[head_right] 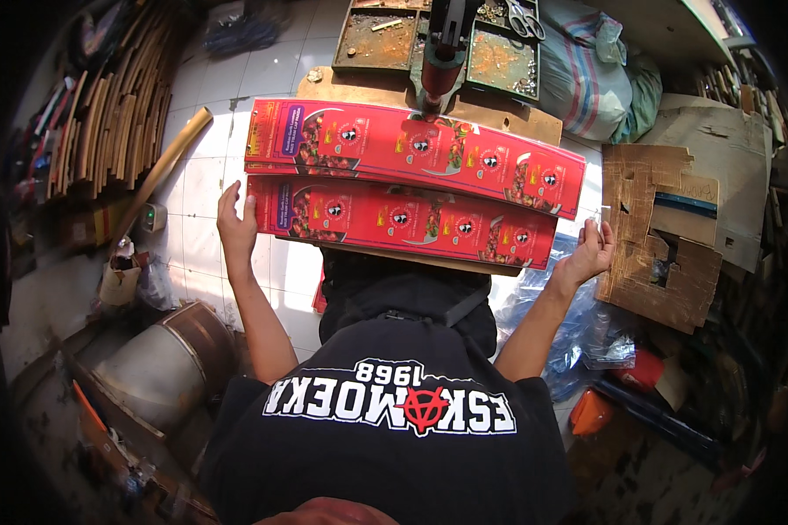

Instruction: The person aligns printed cardboard sheets under a industrial stapler and presses them together to secure them.

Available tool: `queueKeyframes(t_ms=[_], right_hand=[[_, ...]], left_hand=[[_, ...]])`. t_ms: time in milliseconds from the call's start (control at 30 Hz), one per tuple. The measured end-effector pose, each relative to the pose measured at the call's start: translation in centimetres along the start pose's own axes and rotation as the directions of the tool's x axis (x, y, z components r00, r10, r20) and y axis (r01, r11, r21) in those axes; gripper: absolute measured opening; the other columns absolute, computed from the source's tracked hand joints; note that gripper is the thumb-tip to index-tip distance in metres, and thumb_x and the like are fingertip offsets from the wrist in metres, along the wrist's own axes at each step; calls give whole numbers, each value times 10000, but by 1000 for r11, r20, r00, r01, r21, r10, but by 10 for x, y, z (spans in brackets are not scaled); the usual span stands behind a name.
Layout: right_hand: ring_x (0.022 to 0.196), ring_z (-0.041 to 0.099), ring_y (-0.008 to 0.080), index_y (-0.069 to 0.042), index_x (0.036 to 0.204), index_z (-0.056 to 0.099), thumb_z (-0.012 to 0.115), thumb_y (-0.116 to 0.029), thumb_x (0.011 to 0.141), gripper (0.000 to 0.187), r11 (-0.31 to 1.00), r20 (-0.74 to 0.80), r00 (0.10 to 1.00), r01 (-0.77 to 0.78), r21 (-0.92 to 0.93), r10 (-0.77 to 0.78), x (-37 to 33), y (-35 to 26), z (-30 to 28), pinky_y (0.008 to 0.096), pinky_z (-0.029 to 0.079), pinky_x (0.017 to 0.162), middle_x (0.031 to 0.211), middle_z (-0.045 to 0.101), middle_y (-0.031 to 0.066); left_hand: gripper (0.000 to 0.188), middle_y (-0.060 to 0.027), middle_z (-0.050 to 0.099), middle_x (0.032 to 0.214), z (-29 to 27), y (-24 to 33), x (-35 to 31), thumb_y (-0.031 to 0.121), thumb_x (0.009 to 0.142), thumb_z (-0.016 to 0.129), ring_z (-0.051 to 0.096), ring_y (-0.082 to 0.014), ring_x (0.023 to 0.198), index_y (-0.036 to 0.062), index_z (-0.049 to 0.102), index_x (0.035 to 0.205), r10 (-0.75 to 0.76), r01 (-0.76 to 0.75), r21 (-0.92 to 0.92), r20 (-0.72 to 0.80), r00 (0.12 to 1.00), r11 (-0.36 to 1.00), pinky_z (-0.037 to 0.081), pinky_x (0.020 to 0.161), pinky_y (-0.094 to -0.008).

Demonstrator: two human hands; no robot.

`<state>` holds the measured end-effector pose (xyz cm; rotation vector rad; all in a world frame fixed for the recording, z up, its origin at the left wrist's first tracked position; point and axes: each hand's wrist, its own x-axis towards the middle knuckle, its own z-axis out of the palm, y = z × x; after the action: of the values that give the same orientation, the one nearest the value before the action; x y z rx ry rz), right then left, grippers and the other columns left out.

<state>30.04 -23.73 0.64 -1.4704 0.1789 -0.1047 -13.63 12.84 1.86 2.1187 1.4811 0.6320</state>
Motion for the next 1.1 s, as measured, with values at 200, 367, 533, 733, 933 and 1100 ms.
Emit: queueKeyframes(t_ms=[200, 367, 533, 733, 933, 1100], right_hand=[[787, 651, 141, -20, 1153, 521, 627, 11, 875, 299, 985, -37, 985, -169, -35, 168, -42, 29, -25, 232, 534, 677, 941, 644, 88], [814, 652, 155, 30, 1141, 517, 614, 23, 883, 276, 985, 29, 990, -136, -102, 139, -45, 38, -34, 251, 552, 726, 916, 632, 104], [794, 655, 141, 37, 1109, 539, 632, 24, 872, 255, 985, 38, 987, -152, -79, 156, -46, 28, -31, 229, 552, 718, 888, 642, 93], [795, 655, 143, 36, 1092, 550, 641, 21, 867, 243, 986, 24, 988, -149, -79, 152, -48, 27, -32, 225, 550, 717, 897, 647, 97], [799, 657, 146, 34, 1085, 556, 643, 23, 863, 239, 983, 24, 984, -178, -53, 179, -49, 25, -35, 233, 551, 732, 899, 648, 100], [801, 666, 144, -12, 1094, 558, 658, 0, 864, 251, 978, 23, 978, -207, -24, 207, -53, 24, -37, 234, 550, 718, 924, 666, 90]], left_hand=[[376, -153, 704, 1029, 4, 1, -22, 205, 934, 617, 653, -162, 911, -43, 614, 1216, -254, 251, -170, 1, 967, 953, 512, 812, -291], [337, -195, 696, 1048, 3, 6, -22, 170, 925, 617, 678, -220, 904, -46, 631, 1184, -260, 249, -223, -25, 965, 943, 528, 816, -320], [298, -164, 679, 1089, 0, 6, -25, 143, 919, 619, 652, -219, 970, -32, 639, 1160, -219, 193, -242, -89, 972, 951, 513, 853, -324], [249, -130, 648, 1076, -13, 11, -26, 117, 934, 596, 612, -172, 953, -61, 604, 1109, -239, 185, -502, -44, 970, 845, 471, 878, -281], [343, -157, 606, 1170, -25, 28, -31, 83, 906, 588, 612, -192, 1032, -24, 497, 1219, -222, 155, -900, 67, 973, 408, 504, 908, -318], [515, -151, 568, 1262, -20, 43, -45, 229, 871, 603, 578, -278, 1143, 16, 464, 1318, -266, 108, -993, 94, 959, 40, 461, 1004, -420]])
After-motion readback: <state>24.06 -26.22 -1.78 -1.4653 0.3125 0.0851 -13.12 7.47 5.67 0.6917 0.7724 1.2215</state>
